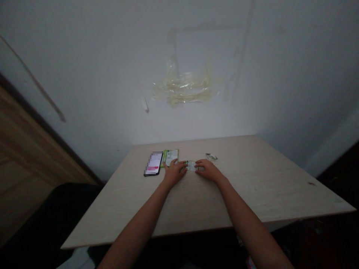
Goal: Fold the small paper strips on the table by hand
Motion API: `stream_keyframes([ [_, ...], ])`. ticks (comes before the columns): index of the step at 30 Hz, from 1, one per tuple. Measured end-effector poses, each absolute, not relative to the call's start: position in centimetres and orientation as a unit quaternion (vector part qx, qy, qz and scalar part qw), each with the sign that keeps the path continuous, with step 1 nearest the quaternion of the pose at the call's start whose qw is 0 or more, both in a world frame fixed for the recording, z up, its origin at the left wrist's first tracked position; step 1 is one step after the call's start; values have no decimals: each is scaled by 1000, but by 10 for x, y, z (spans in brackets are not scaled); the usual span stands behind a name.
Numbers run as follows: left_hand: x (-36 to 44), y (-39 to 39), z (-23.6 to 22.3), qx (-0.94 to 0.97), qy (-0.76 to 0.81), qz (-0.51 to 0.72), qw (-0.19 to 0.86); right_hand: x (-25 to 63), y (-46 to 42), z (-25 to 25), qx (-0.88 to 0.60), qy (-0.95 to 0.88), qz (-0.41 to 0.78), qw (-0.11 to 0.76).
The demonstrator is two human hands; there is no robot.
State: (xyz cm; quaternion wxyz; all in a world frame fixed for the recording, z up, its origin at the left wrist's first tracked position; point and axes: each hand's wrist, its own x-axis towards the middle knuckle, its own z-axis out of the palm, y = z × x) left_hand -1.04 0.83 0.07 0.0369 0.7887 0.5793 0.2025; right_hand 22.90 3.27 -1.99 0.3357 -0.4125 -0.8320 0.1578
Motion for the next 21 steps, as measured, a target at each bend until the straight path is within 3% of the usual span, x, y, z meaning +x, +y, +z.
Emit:
stream_keyframes([
  [21, -9, 6, 4, 791, 572, 213, 38, 219, 24, -4, -431, -837, 126, 313],
])
